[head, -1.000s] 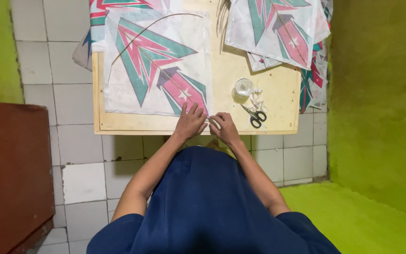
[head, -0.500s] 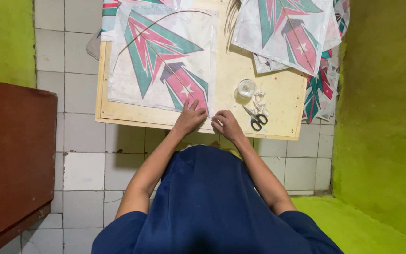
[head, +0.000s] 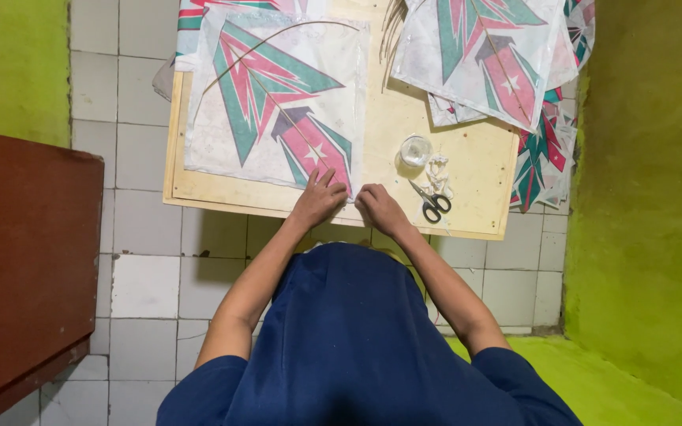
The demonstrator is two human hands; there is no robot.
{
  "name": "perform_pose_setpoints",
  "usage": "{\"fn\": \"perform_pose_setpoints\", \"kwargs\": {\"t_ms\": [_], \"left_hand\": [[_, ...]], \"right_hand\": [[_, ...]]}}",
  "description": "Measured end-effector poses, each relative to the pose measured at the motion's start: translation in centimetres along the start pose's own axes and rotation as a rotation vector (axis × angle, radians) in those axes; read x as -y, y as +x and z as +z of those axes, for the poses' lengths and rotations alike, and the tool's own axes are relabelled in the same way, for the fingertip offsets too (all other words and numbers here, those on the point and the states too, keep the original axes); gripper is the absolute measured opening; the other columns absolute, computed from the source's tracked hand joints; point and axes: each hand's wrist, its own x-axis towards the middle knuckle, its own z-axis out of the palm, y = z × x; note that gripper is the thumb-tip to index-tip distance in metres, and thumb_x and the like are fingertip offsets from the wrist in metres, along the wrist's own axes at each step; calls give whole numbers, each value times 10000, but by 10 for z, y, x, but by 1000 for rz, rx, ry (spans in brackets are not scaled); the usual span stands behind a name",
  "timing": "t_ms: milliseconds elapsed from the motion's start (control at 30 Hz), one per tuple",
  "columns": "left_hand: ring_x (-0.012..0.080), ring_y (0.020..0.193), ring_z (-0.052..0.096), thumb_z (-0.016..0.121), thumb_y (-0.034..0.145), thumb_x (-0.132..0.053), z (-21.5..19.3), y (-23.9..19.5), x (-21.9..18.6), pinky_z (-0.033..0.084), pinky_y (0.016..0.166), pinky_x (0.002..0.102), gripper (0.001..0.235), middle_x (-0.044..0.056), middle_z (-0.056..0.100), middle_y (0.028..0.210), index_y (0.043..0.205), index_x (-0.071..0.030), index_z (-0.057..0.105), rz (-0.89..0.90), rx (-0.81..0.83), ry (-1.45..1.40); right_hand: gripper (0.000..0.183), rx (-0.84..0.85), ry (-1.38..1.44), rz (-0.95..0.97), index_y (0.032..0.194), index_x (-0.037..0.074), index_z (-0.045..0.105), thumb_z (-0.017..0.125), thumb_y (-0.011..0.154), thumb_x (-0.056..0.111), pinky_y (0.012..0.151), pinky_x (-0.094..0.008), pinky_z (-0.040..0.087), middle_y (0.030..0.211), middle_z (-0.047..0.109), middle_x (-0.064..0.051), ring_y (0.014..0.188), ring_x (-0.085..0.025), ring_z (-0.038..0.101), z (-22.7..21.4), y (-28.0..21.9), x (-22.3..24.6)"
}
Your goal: Attaching a wooden frame to a kite sail using glue and scissors.
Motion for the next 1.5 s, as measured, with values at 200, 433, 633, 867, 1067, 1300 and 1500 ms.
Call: {"fn": "perform_pose_setpoints", "kwargs": {"t_ms": [200,433,633,867,1067,1300,1500], "left_hand": [[260,1287,559,722,894,-427,-10,2,-4,407,1079,614,146,-84,708,1069,935,-289,747,-26,-20,-19],[198,1257,548,697,912,-434,-5,3,-4,393,1076,601,158,-89,677,1024,887,-281,728,-38,-36,-32],[170,1195,581,678,901,-410,-7,8,-5,395,1080,578,188,-64,703,981,856,-238,741,-91,-101,-84],[271,1290,569,639,963,-367,-35,-7,-37,340,1138,634,242,28,682,1217,1135,-207,699,-38,-305,-1],[335,1502,362,555,995,-494,-55,-62,-29,207,1215,620,571,102,483,1560,1465,-170,533,5,-78,-18],[346,1594,35,350,1005,-704,-71,-72,-31,-78,1214,668,834,118,160,1724,1634,-162,266,-264,239,82],[320,1592,36,307,983,-751,-55,-61,-40,-107,1213,669,848,54,157,1726,1642,-222,237,-318,158,136]], "right_hand": [[211,7,74,-5,1105,87,562,486,1079,282,983,-411,547,1121,572,-133,1116,-343,620,12,4,-17],[294,-35,218,54,1224,132,569,698,970,203,977,-445,550,1158,547,-137,1095,-347,635,0,-2,0],[148,-102,117,98,1006,124,674,715,977,263,962,-402,565,1119,582,-111,1082,-309,657,19,4,-9],[228,-128,147,236,958,79,694,688,1003,302,955,-414,574,1106,567,-139,1079,-328,665,26,11,-14],[274,-157,175,272,918,52,697,699,975,320,877,-423,594,1031,573,-162,1006,-356,677,20,18,-11],[265,-148,102,244,899,50,705,693,966,306,804,-423,607,955,586,-164,921,-355,696,23,21,-18],[264,-215,68,269,926,69,687,679,967,330,784,-403,595,913,582,-138,889,-330,695,31,22,-23]]}}
